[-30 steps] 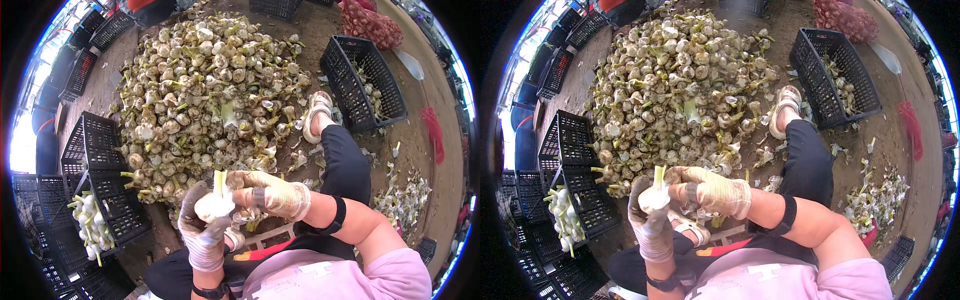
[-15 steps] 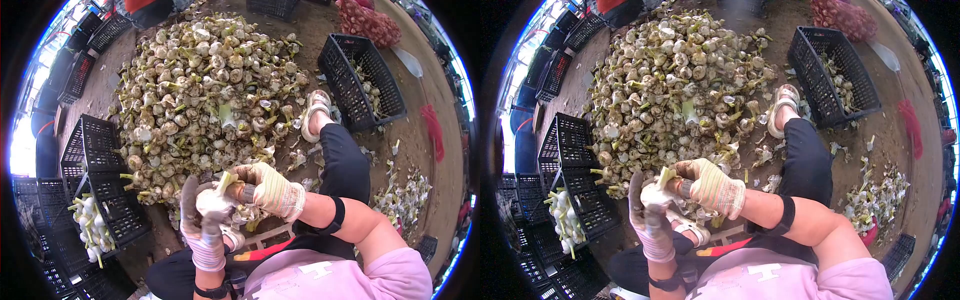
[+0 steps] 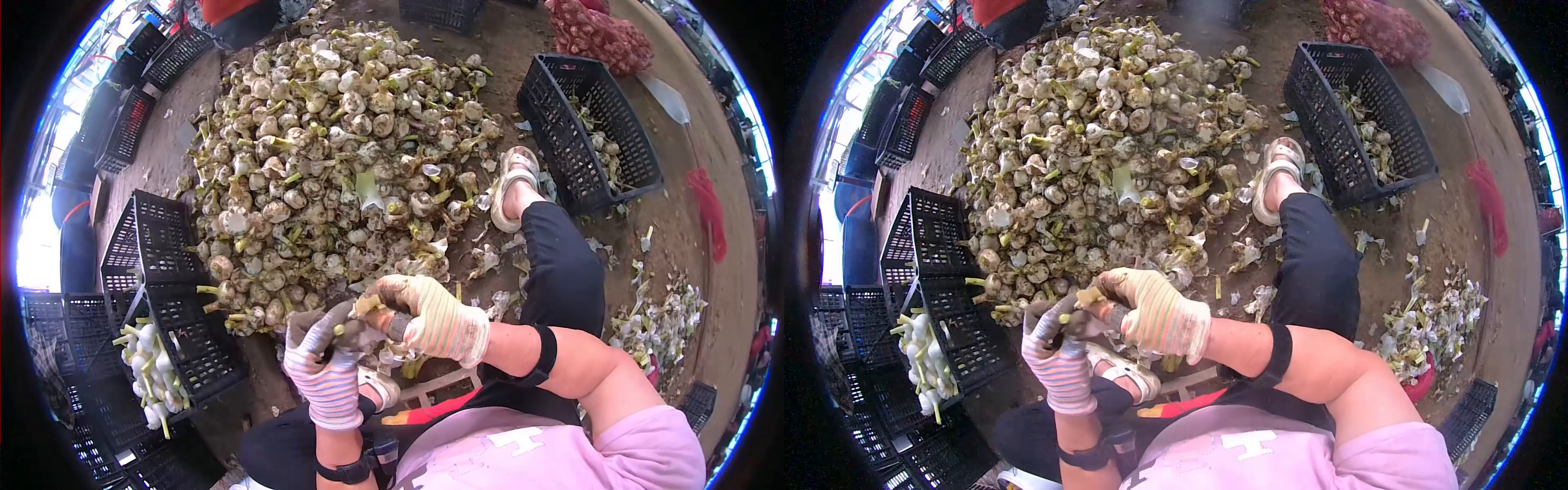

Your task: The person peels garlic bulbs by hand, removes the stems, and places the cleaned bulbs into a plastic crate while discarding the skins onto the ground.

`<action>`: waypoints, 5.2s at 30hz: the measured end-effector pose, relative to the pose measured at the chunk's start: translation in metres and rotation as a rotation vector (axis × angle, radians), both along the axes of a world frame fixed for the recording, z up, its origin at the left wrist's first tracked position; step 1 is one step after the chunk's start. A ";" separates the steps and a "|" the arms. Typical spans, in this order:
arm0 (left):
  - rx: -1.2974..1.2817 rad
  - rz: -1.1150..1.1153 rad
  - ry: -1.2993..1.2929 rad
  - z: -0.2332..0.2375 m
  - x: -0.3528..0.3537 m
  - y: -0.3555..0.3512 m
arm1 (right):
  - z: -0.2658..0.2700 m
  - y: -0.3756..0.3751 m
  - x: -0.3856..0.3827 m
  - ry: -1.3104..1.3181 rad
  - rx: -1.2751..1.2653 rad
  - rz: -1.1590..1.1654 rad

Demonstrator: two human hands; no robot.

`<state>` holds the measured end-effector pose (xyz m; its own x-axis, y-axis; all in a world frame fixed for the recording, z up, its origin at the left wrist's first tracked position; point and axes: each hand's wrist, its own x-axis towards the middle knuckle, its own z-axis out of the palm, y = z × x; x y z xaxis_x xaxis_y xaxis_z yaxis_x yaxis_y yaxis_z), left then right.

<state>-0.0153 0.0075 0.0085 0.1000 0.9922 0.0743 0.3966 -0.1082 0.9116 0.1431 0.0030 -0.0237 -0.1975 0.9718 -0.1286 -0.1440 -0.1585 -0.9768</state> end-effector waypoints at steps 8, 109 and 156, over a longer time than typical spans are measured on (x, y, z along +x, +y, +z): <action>0.013 0.008 -0.620 0.000 -0.033 0.009 | -0.002 0.020 0.023 0.470 -0.141 -0.184; -0.581 0.686 -1.280 -0.039 -0.083 0.014 | 0.004 0.027 -0.018 -0.602 0.284 0.507; 0.037 -0.020 -0.087 -0.067 -0.007 0.060 | -0.020 0.037 -0.012 0.254 -0.275 -0.221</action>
